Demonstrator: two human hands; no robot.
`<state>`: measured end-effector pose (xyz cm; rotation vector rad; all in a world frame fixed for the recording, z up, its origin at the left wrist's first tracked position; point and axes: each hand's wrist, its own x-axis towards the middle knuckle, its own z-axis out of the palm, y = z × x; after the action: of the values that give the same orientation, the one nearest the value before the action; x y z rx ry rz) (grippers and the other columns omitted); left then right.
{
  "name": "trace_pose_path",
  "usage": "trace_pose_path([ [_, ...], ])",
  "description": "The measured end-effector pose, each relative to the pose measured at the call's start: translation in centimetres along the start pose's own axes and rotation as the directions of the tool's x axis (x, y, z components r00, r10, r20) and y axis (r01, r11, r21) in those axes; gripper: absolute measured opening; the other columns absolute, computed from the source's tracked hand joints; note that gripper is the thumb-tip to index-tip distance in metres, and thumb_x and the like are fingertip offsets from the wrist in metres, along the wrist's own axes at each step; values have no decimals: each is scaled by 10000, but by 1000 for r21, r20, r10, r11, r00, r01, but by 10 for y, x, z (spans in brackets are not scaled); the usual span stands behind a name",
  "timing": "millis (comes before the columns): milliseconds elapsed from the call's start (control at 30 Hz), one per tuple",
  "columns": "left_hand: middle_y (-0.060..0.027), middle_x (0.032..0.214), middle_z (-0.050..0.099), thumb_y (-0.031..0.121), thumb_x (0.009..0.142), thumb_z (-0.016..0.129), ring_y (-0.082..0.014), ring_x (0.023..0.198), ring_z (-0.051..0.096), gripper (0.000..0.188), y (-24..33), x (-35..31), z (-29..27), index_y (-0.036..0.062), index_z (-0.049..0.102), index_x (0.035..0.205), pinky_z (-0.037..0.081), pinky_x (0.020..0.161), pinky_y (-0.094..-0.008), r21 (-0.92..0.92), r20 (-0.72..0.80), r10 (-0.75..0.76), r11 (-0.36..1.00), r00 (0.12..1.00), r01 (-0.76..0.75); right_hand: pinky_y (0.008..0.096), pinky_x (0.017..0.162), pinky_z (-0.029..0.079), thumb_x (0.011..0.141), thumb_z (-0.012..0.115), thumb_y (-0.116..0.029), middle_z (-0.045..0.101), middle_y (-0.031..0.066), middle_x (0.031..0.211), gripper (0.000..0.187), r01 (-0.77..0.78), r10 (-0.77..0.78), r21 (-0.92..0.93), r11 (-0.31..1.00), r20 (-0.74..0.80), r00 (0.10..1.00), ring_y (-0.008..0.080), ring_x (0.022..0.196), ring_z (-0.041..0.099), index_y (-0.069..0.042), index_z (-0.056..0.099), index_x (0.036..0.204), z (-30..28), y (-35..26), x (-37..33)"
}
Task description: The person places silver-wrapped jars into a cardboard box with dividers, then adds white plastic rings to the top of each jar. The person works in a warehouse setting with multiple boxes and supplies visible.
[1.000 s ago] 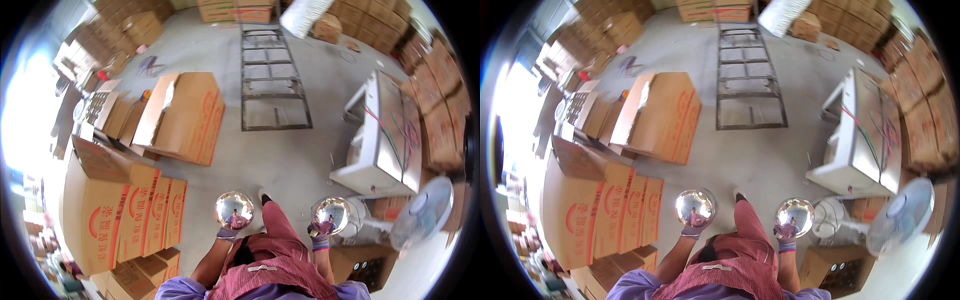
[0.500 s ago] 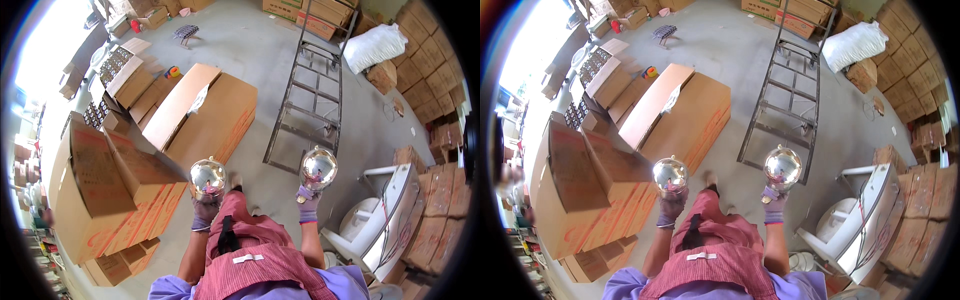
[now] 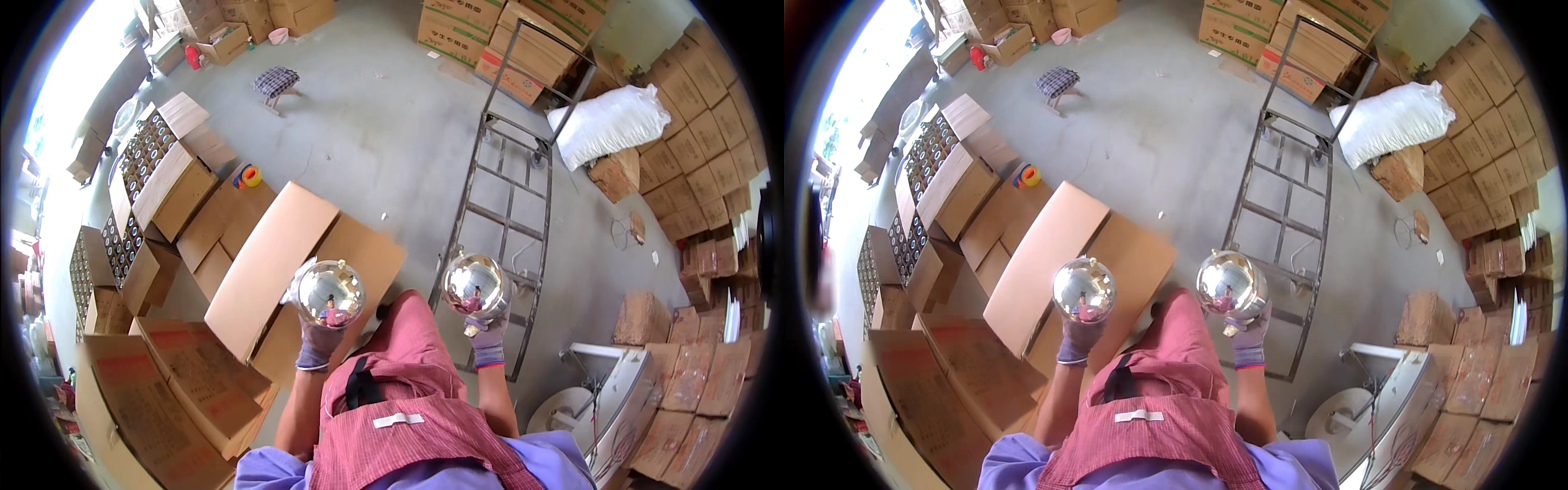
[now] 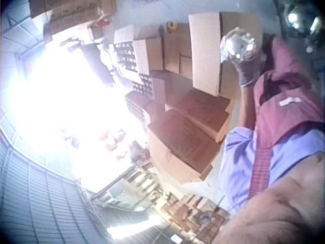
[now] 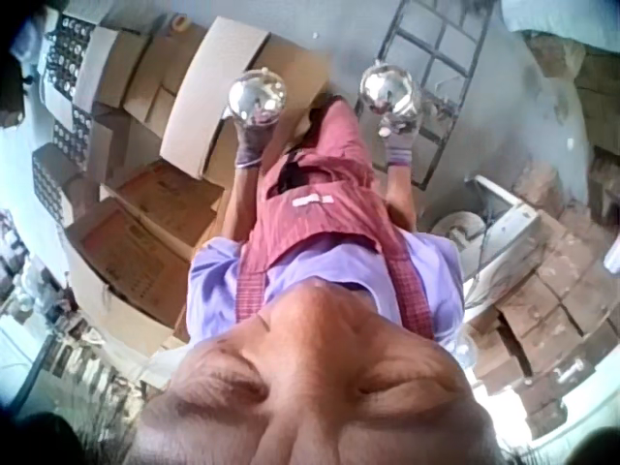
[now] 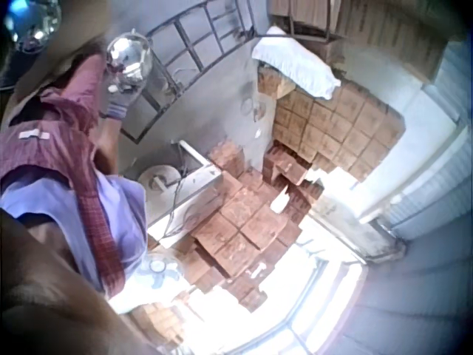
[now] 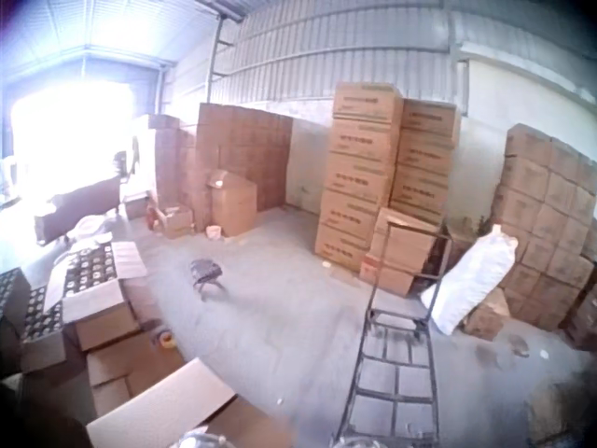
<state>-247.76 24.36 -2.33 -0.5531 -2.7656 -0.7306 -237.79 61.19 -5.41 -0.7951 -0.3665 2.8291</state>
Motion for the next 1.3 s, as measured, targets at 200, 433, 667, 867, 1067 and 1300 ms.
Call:
trace_pose_path([
  [200, -121, 1082, 637, 110, 759, 725, -301, 1045, 606, 450, -1, 99, 89, 48, 575, 1179, 460, 949, -430, -274, -58, -236, 938, 970, 212, 258, 503, 400, 814, 569, -563, 600, -7, 801, 606, -194, 194, -15, 981, -15, 981, 60, 446, 384, -95, 587, 1199, 8, -52, 99],
  [433, -42, 1007, 690, 281, 866, 571, -262, 933, 658, 219, 27, 243, 166, 192, 688, 1028, 479, 907, -489, 198, 52, -228, 956, 972, 214, 235, 410, 362, 876, 544, -518, 623, 8, 967, 528, -473, 483, -102, 875, 147, 863, 76, 483, 415, -178, 517, 1279, 49, -180, 280],
  [667, -12, 754, 645, 251, 836, 607, -256, 694, 642, 143, 29, 310, 177, 210, 694, 941, 524, 849, -470, 203, -166, -406, 878, 899, 434, 233, 401, 322, 872, 508, -616, 587, -44, 819, 509, -541, 510, -222, 811, -184, 840, 79, 440, 383, -207, 582, 1165, 176, -175, 417],
  [867, -22, 963, 702, 262, 864, 596, -245, 886, 666, 209, -1, 306, 174, 187, 682, 1039, 480, 926, -462, 172, -327, -613, 710, 719, 683, 164, 388, 346, 926, 484, -561, 569, -72, 771, 443, -656, 622, -304, 691, -212, 754, 25, 453, 377, -182, 571, 1139, 298, -65, 533],
  [1067, -87, 789, 651, 160, 800, 620, -311, 788, 633, 156, -75, 381, 131, 109, 675, 936, 478, 811, -484, -45, -472, -669, 669, 574, 742, 162, 425, 339, 907, 531, -578, 376, -98, 547, 466, -671, 760, -499, 549, -37, 649, 20, 434, 352, -131, 634, 991, 369, 51, 649],
  [1300, -109, 775, 639, 195, 803, 587, -313, 771, 619, 145, -216, 481, 97, 102, 645, 898, 475, 838, -499, 152, -428, -682, 592, 593, 791, 149, 408, 333, 908, 576, -530, 500, -50, 633, 446, -708, 803, -506, 493, -48, 594, 16, 467, 390, -86, 619, 931, 491, 162, 741],
])
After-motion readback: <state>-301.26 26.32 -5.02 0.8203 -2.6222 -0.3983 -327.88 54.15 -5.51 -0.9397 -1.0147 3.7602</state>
